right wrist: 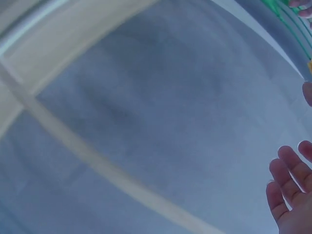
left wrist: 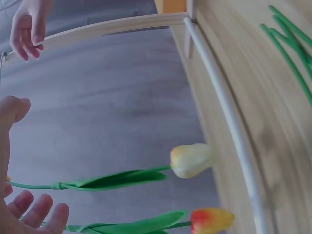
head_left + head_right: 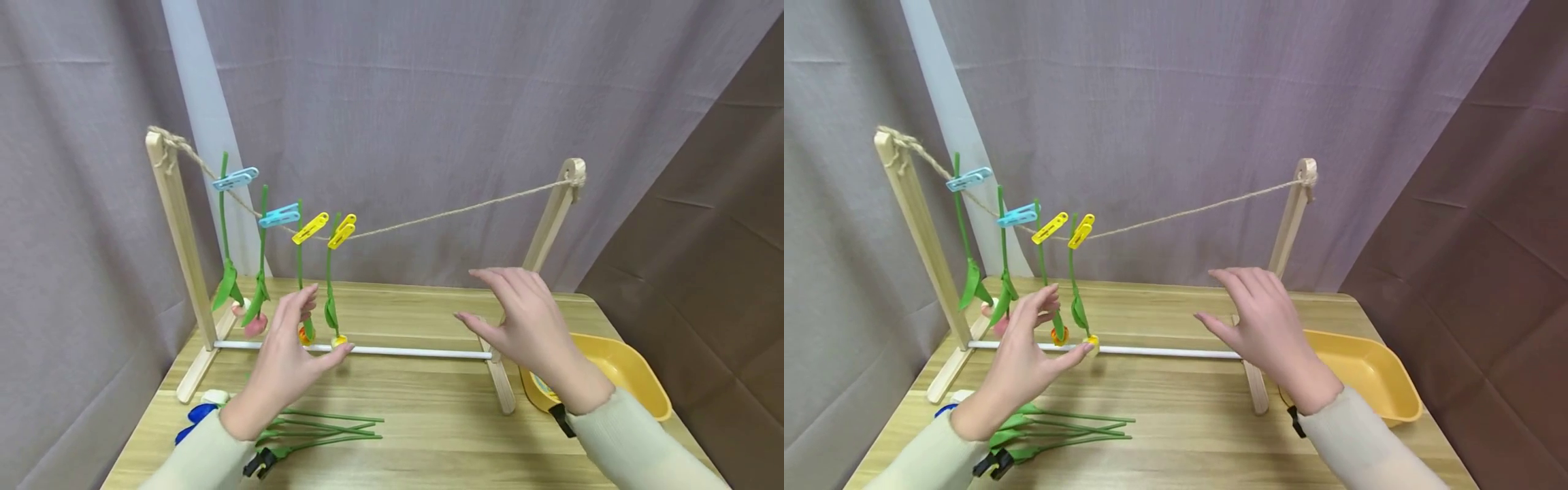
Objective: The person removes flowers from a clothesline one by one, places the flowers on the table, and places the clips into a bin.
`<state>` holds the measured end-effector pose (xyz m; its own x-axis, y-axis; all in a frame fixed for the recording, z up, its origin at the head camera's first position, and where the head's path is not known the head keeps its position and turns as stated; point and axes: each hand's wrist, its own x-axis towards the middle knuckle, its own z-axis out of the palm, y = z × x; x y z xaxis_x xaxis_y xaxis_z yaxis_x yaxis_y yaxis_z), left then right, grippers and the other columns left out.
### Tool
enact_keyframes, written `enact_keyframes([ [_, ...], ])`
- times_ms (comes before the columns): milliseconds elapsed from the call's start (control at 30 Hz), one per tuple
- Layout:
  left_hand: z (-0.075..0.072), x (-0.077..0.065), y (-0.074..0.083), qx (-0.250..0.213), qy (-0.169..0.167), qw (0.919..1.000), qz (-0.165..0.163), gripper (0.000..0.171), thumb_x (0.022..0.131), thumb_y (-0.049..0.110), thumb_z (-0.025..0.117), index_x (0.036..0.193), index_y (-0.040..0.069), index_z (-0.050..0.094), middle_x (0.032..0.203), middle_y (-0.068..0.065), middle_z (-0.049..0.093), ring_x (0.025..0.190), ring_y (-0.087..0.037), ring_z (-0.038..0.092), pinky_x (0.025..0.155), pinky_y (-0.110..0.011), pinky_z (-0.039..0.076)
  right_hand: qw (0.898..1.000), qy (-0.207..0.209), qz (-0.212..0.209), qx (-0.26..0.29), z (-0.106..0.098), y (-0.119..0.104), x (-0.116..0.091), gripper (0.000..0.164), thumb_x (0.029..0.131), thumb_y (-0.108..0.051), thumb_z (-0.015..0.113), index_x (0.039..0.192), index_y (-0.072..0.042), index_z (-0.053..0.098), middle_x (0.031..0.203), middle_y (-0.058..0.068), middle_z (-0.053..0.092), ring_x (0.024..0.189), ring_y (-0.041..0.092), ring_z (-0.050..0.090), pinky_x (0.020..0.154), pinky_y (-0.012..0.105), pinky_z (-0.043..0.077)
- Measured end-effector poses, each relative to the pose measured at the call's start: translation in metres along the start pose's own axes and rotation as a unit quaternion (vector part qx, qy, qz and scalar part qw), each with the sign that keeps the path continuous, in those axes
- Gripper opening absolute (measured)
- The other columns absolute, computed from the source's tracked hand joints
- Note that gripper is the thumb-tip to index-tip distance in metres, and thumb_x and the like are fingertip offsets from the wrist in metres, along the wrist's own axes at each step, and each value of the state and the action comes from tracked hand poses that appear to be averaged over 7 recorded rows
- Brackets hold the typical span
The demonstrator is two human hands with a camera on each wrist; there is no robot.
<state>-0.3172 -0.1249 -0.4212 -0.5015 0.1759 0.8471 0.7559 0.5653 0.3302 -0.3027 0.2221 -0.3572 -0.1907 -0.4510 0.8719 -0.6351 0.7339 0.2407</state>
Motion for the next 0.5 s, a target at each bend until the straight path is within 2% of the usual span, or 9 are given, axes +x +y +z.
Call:
enact_keyframes([
  [300,0.003,0.021,0.007,-0.036,0.010,0.9989,-0.030,0.102,0.066,0.033,0.090,0.147,0.016,0.032,0.126,-0.006,0.046,0.113,-0.022,0.049,0.094,-0.038,0.047,0.999,0.023,-0.036,0.017,0.002,-0.011,0.037,0.055,0.077,-0.036,0.077,0.118,-0.002,0.064,0.106,0.012,0.066,0.095,0.033,0.059,0.082,0.047,0.044],
  [500,0.005,0.031,0.014,-0.060,0.011,0.9960,-0.065,0.098,0.070,0.034,0.088,0.148,0.018,0.030,0.135,-0.004,0.042,0.122,-0.019,0.045,0.103,-0.038,0.040,0.997,0.034,-0.073,0.020,0.005,-0.026,0.062,0.055,0.076,-0.035,0.079,0.117,-0.002,0.064,0.104,0.012,0.065,0.094,0.033,0.059,0.081,0.045,0.045],
])
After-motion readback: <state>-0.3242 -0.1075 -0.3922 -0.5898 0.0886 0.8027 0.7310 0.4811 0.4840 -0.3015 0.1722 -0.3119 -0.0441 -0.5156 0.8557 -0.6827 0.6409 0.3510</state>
